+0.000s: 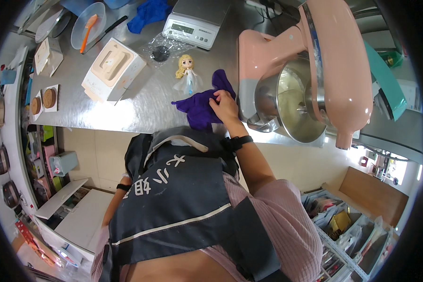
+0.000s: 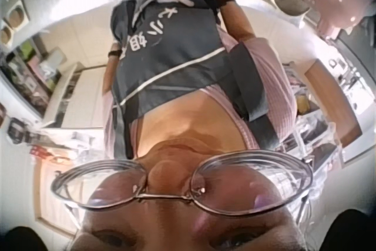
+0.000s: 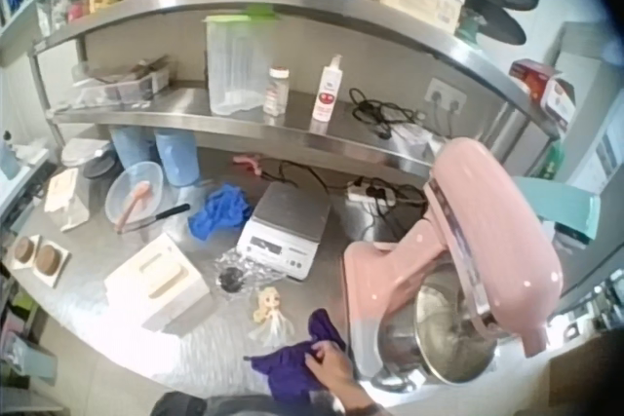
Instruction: The person removes a toy figure and several plastic accessory pieces from a small plastic bag and assembles the parts by hand.
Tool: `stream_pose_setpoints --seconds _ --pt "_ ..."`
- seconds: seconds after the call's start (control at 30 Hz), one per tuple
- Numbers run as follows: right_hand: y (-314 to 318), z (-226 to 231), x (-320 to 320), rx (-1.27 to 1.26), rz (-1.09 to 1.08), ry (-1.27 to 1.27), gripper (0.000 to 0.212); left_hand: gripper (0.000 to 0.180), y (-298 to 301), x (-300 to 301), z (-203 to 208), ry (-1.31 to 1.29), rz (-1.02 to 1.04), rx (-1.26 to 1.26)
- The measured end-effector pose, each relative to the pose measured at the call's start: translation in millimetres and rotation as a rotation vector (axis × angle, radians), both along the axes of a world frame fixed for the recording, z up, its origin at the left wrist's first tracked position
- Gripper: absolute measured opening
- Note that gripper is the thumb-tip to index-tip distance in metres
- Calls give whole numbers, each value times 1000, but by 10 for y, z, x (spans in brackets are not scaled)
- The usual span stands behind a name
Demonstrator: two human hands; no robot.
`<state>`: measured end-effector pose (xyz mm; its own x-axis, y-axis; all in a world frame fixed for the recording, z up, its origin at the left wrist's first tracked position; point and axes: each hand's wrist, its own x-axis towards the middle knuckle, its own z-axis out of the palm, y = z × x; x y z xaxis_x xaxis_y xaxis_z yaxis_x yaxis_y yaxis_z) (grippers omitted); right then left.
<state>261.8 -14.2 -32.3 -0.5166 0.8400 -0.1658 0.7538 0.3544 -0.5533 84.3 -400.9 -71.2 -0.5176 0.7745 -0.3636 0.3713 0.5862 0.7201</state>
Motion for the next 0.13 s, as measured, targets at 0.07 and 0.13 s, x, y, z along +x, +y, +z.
stream_pose_setpoints --seconds 0.07,0.13 --pt "-4 -18 -29 0 20 26 26 40 -232 -38 73 -15 25 -2" --pt "1 3 -44 -8 14 17 28 40 -374 -60 135 -15 36 -4"
